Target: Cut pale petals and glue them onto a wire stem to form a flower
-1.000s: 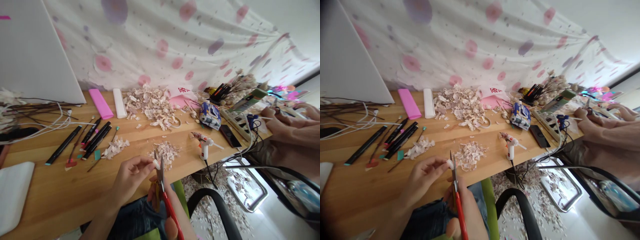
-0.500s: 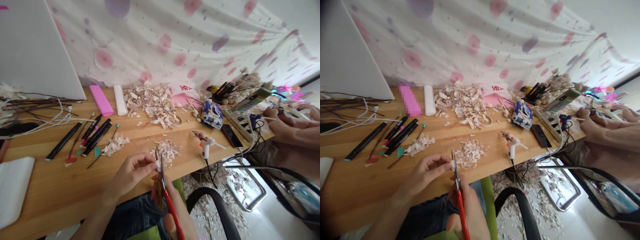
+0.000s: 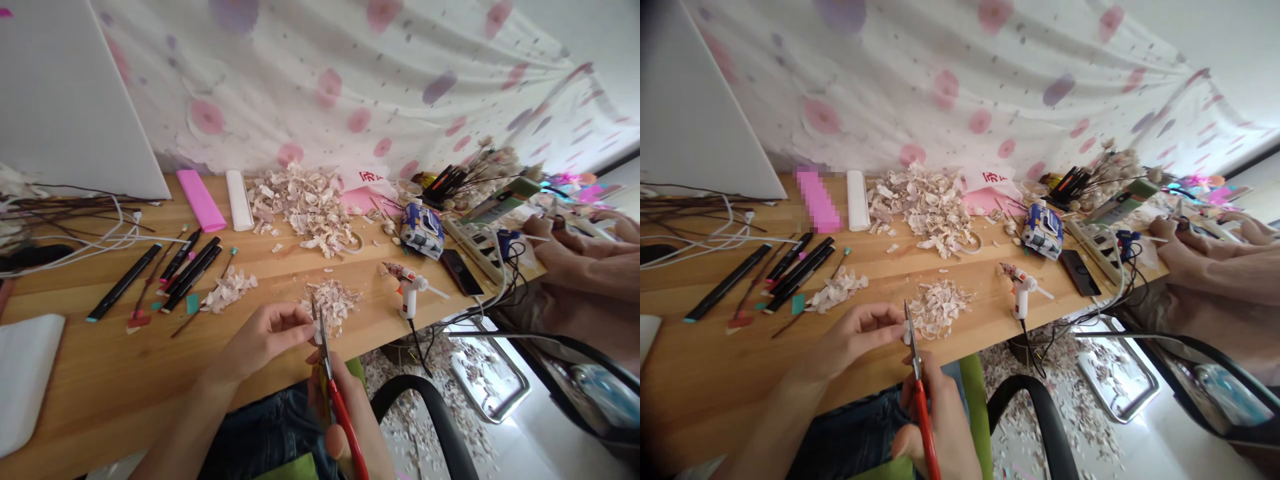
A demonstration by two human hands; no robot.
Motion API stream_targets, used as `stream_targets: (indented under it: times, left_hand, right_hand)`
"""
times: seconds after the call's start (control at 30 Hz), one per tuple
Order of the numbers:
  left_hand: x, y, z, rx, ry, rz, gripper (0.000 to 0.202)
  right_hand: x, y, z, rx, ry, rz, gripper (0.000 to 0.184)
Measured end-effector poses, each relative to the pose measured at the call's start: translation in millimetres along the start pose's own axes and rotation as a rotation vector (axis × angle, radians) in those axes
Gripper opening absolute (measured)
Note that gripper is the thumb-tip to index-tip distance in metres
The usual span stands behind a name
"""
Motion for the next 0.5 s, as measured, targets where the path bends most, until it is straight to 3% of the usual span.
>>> stream_targets:
  times: [0.5]
  left_hand:
    - [-3.0,1,15,-0.081,0.105,-0.165,0.014]
  right_hand:
    - [-7,3,4,0.027,-0.111,-0.027,0.103]
Point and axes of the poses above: each hand's wrist, its own y-axis towards the middle knuckle, its own x-axis out of the palm, z = x × y, the point moved 4 cm from there along y, towards the middle knuckle, and after that the axes turned 15 degrees about -x, right-handed, at the moved point
